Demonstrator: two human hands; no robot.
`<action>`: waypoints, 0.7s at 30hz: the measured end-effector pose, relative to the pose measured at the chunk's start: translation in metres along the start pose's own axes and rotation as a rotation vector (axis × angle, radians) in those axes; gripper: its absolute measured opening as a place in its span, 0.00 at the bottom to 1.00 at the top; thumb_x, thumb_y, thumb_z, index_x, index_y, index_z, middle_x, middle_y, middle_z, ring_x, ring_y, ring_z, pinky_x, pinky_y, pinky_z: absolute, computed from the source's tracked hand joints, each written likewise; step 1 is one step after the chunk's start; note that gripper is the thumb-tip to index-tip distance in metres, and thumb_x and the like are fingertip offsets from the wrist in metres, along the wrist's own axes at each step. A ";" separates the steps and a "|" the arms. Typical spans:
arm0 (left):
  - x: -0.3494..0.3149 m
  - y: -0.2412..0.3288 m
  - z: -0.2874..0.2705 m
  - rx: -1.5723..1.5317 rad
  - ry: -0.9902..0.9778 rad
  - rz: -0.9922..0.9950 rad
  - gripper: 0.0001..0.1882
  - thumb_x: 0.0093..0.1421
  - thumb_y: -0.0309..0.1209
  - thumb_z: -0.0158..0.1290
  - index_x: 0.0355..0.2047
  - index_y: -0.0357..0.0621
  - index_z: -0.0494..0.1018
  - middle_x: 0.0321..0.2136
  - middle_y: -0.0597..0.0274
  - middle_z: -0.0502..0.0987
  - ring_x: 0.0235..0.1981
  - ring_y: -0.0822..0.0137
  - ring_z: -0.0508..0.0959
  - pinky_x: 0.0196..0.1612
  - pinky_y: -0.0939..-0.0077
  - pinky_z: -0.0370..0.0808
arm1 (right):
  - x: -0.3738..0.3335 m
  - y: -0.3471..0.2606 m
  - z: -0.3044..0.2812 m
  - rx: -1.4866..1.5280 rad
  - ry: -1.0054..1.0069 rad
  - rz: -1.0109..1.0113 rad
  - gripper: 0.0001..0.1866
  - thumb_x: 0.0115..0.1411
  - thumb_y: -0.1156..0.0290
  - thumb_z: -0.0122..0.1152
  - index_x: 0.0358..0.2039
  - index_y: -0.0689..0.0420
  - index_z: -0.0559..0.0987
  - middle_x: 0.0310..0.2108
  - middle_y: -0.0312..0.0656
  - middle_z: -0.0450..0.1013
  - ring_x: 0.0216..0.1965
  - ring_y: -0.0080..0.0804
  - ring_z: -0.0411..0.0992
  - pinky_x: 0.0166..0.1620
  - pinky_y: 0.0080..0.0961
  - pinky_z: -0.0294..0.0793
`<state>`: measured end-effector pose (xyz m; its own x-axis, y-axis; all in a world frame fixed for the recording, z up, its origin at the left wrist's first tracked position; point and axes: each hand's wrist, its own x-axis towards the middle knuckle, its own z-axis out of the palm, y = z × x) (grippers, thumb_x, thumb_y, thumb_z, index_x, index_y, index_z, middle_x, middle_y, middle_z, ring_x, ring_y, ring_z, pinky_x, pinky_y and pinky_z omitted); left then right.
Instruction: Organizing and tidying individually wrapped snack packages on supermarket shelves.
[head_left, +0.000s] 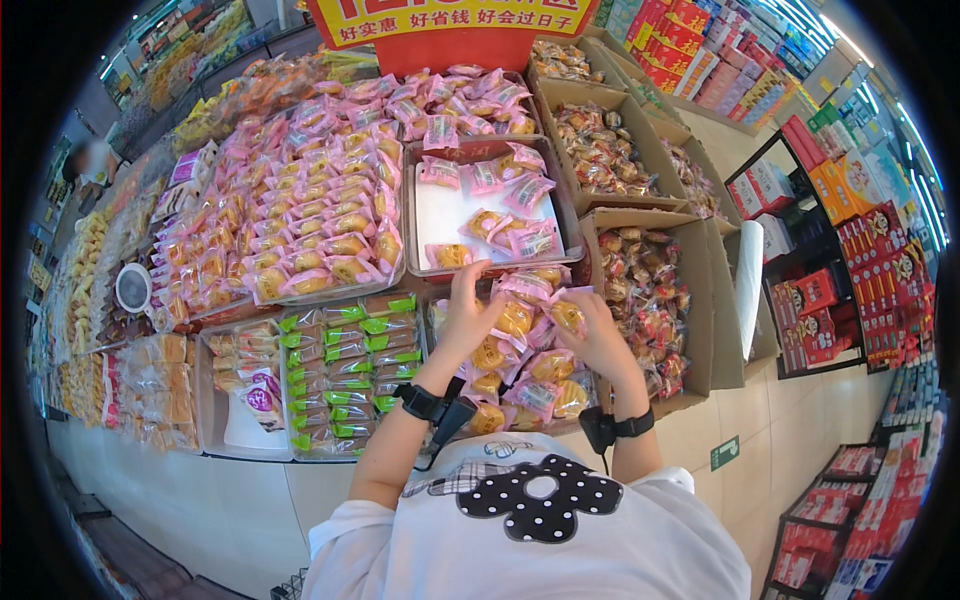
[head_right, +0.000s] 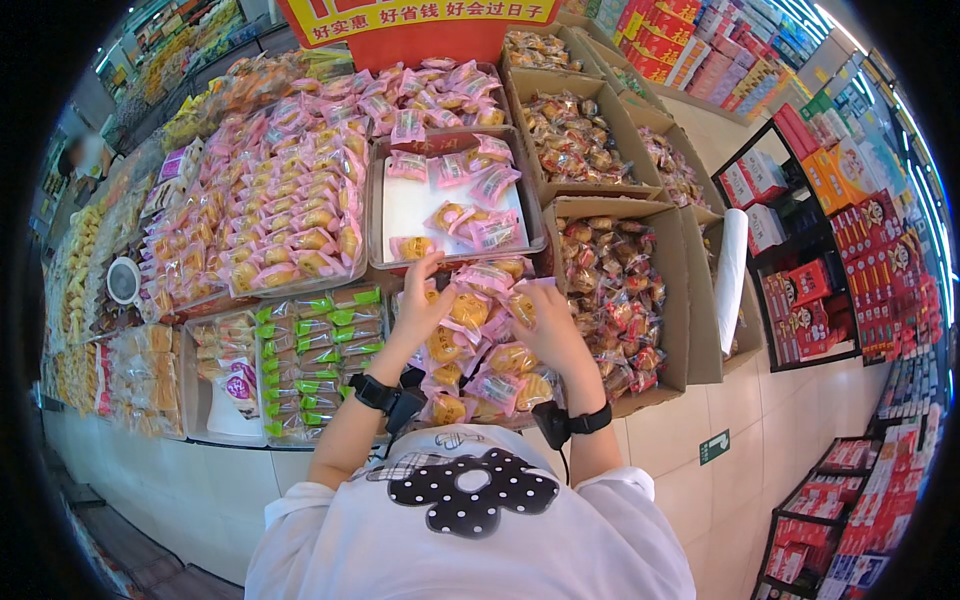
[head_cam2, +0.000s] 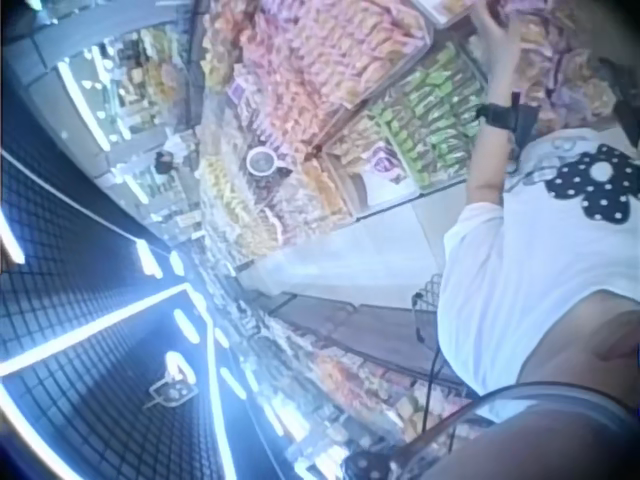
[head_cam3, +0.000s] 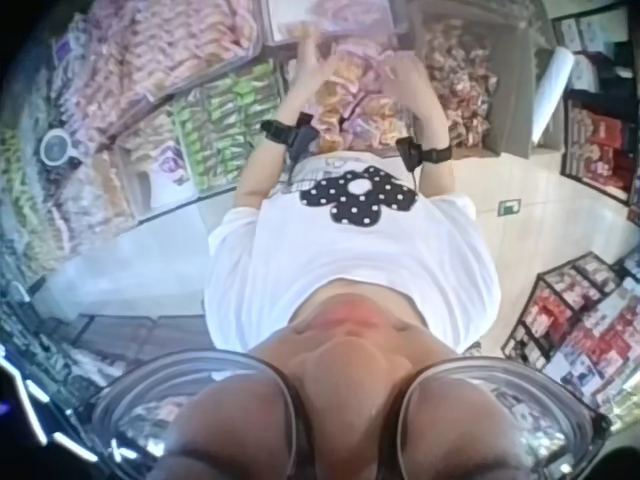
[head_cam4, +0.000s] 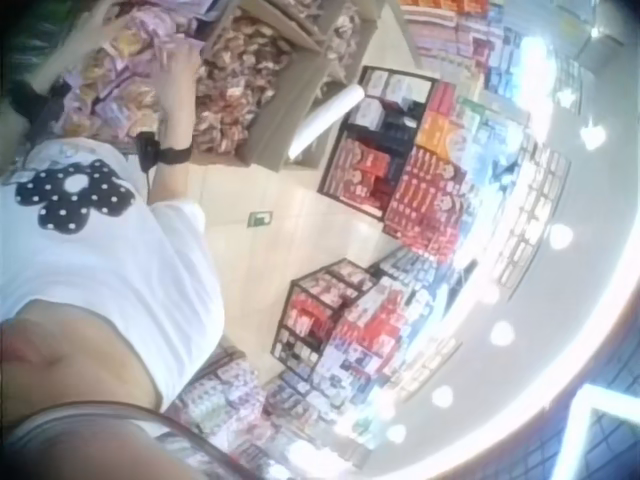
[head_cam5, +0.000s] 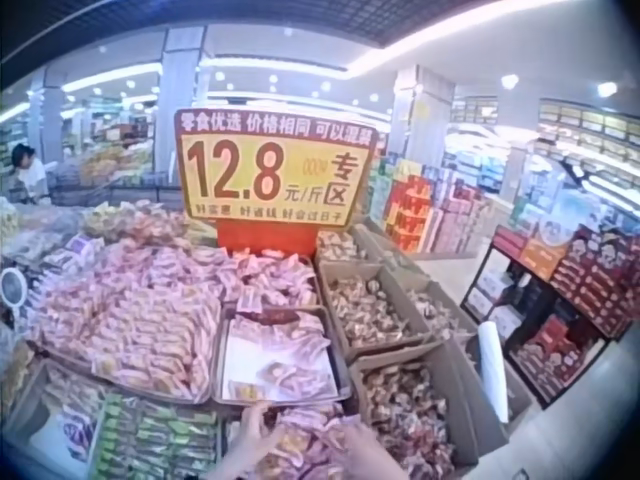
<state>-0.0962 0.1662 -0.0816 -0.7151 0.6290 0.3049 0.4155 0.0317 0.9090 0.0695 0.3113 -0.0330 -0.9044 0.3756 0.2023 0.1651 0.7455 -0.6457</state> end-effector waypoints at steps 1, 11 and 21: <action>0.005 0.004 -0.004 0.005 0.005 -0.001 0.23 0.50 0.26 0.52 0.47 0.40 0.61 0.46 0.50 0.64 0.49 0.55 0.65 0.50 0.66 0.63 | 0.009 0.001 -0.005 0.073 0.007 -0.029 0.23 0.47 0.73 0.60 0.46 0.57 0.67 0.43 0.49 0.64 0.47 0.46 0.62 0.50 0.32 0.62; 0.067 -0.061 -0.018 0.736 -0.110 -0.002 0.29 0.45 0.36 0.53 0.51 0.54 0.61 0.49 0.50 0.62 0.47 0.48 0.65 0.46 0.53 0.65 | 0.146 0.016 0.042 -0.286 0.005 -0.172 0.31 0.45 0.63 0.63 0.50 0.50 0.63 0.45 0.47 0.63 0.44 0.50 0.64 0.43 0.40 0.69; 0.106 -0.048 0.003 0.712 -0.308 -0.362 0.42 0.40 0.33 0.61 0.55 0.67 0.53 0.53 0.58 0.53 0.52 0.49 0.59 0.44 0.42 0.63 | 0.170 0.041 0.099 -0.485 -0.188 0.287 0.41 0.38 0.57 0.67 0.53 0.46 0.59 0.45 0.44 0.63 0.48 0.48 0.60 0.40 0.51 0.68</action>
<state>-0.1905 0.2332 -0.0940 -0.7302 0.6657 -0.1539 0.5187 0.6866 0.5094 -0.1166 0.3515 -0.0974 -0.8436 0.5288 -0.0931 0.5346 0.8114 -0.2363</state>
